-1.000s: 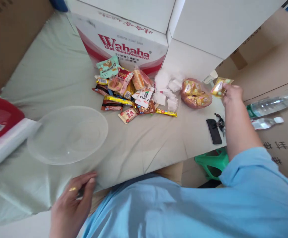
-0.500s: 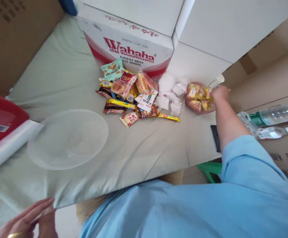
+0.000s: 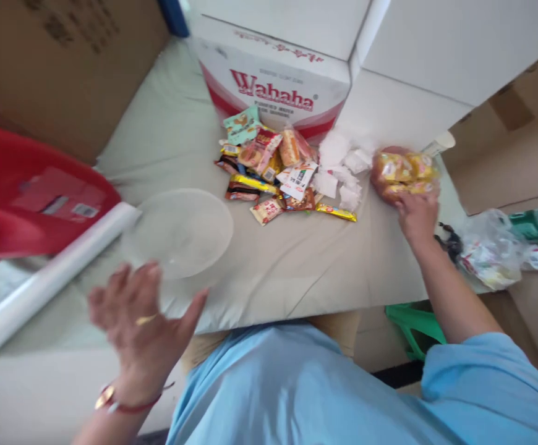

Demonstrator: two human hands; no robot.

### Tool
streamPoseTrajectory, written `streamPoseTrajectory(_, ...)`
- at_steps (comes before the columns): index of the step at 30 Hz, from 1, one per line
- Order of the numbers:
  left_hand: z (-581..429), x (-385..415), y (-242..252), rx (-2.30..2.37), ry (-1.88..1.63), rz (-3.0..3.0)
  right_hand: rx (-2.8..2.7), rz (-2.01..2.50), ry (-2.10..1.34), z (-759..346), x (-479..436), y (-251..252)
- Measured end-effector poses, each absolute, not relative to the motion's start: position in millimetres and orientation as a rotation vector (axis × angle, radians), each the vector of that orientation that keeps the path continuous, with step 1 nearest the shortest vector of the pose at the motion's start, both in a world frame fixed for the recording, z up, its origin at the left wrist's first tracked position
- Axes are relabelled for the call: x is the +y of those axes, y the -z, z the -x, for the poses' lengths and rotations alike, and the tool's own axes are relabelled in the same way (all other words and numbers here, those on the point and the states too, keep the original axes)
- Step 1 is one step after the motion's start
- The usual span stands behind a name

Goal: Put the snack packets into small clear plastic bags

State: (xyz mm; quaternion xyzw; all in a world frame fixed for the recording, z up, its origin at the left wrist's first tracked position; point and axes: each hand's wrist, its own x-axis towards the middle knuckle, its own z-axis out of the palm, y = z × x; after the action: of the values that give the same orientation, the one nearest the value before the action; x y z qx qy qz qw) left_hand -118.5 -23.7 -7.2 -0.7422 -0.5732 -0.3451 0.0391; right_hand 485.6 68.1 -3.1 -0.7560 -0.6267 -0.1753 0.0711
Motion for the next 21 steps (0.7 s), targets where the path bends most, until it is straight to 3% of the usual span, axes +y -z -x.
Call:
streamPoseTrajectory(4, 114.7, -3.2, 15.5, -1.789, 0.745, 2.400, -1.748, 2.263, 0.587, -506.2, 53.9, 1.9)
streamPoseTrajectory(9, 121.1, 12.8, 11.5, -1.782, 0.749, 2.507, -1.675, 1.969, 0.593, -458.9, 7.8, 7.0)
streamPoseTrajectory(16, 79.9, 1.6, -27.6, -1.125, 0.840, 2.998, -1.791, 1.619, 0.086, -312.8, -76.5, 11.2)
streamPoseTrajectory(21, 43.7, -8.4, -28.6, -0.965, 0.822, 3.178, -1.710, 1.649, -0.200, -302.6, -79.4, 7.4)
